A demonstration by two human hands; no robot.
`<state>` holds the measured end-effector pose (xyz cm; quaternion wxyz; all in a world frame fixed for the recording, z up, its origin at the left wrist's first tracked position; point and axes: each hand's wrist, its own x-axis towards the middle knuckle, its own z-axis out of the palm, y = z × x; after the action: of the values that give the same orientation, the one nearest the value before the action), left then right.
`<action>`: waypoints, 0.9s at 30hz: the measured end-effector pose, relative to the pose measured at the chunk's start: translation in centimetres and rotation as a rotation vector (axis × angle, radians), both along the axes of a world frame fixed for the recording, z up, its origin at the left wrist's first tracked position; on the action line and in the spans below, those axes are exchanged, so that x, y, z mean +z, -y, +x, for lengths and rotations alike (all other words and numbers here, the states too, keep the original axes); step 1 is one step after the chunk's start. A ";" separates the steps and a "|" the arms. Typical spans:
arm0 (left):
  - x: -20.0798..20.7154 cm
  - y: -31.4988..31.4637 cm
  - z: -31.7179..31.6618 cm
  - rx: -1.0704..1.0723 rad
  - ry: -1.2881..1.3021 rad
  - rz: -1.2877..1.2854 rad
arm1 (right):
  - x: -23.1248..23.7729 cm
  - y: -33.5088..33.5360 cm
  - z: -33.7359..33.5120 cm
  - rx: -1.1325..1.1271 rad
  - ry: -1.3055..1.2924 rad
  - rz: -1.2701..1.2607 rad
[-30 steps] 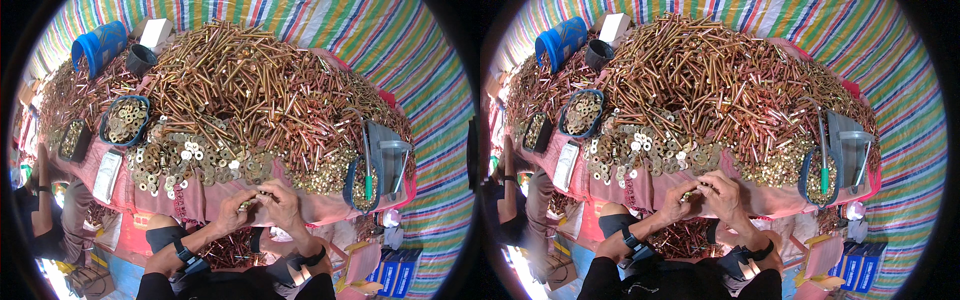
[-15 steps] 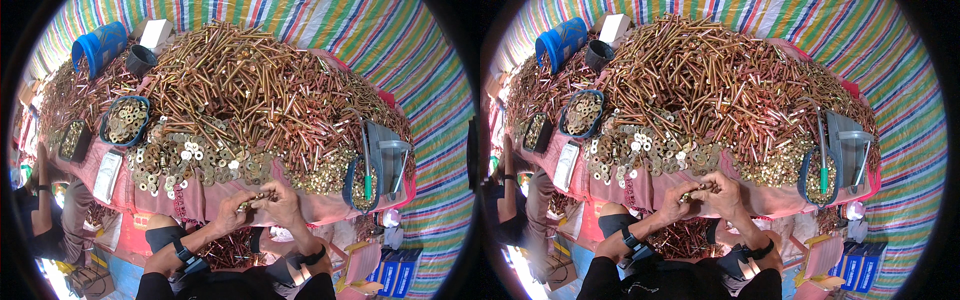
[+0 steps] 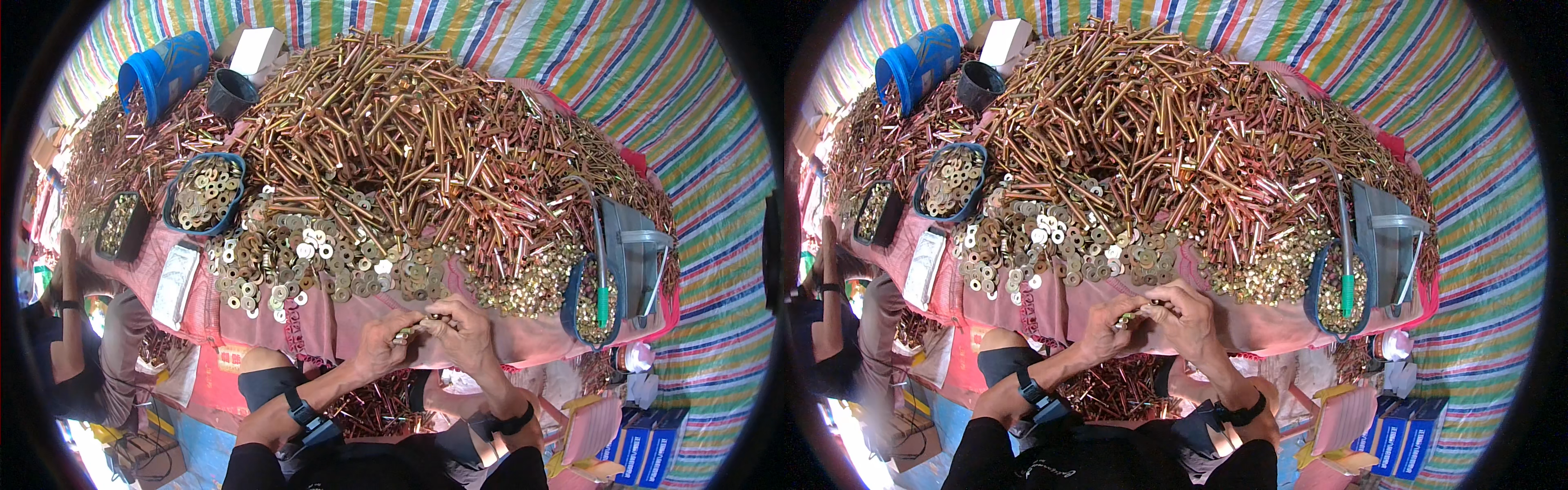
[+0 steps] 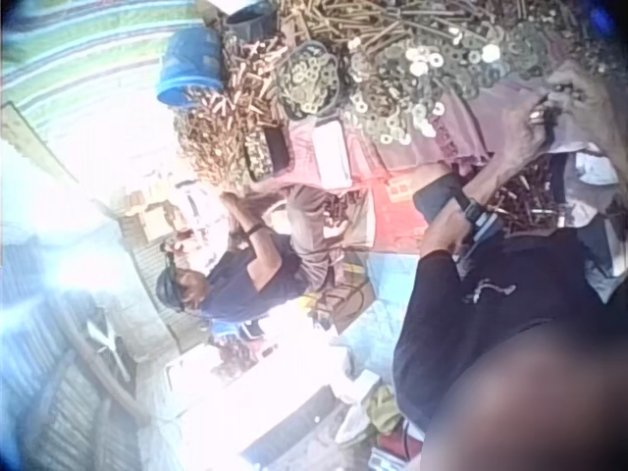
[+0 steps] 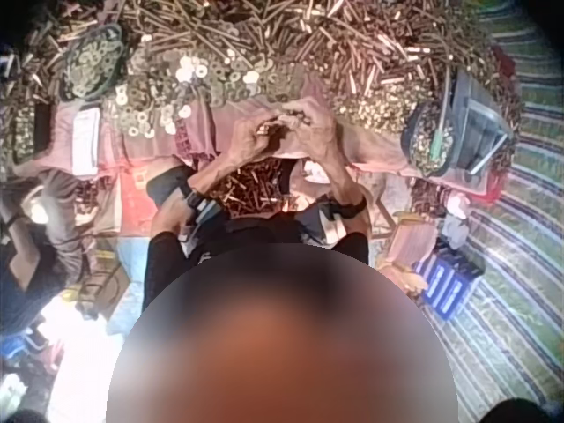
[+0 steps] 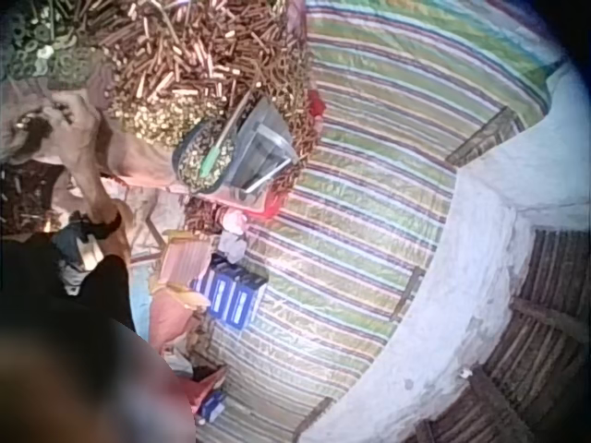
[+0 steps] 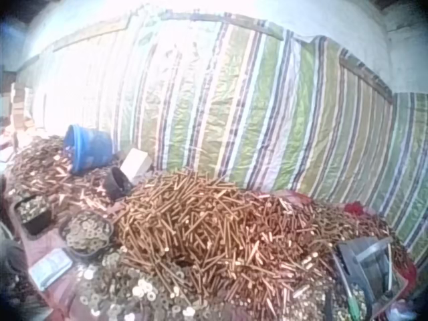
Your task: The person picks up metal pins and inserts them into the central holes of metal washers by hand on a work table.
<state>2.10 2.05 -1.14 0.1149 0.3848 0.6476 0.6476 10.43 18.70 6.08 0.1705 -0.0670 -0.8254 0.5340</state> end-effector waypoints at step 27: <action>0.3 -1.8 0.5 0.069 -0.413 -0.226 | -2.9 -5.2 3.2 -0.005 0.212 -0.306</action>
<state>2.56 3.83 -0.86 0.0004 0.4715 0.7385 0.4819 13.67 23.88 3.22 0.0718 -0.1500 -0.7476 0.6430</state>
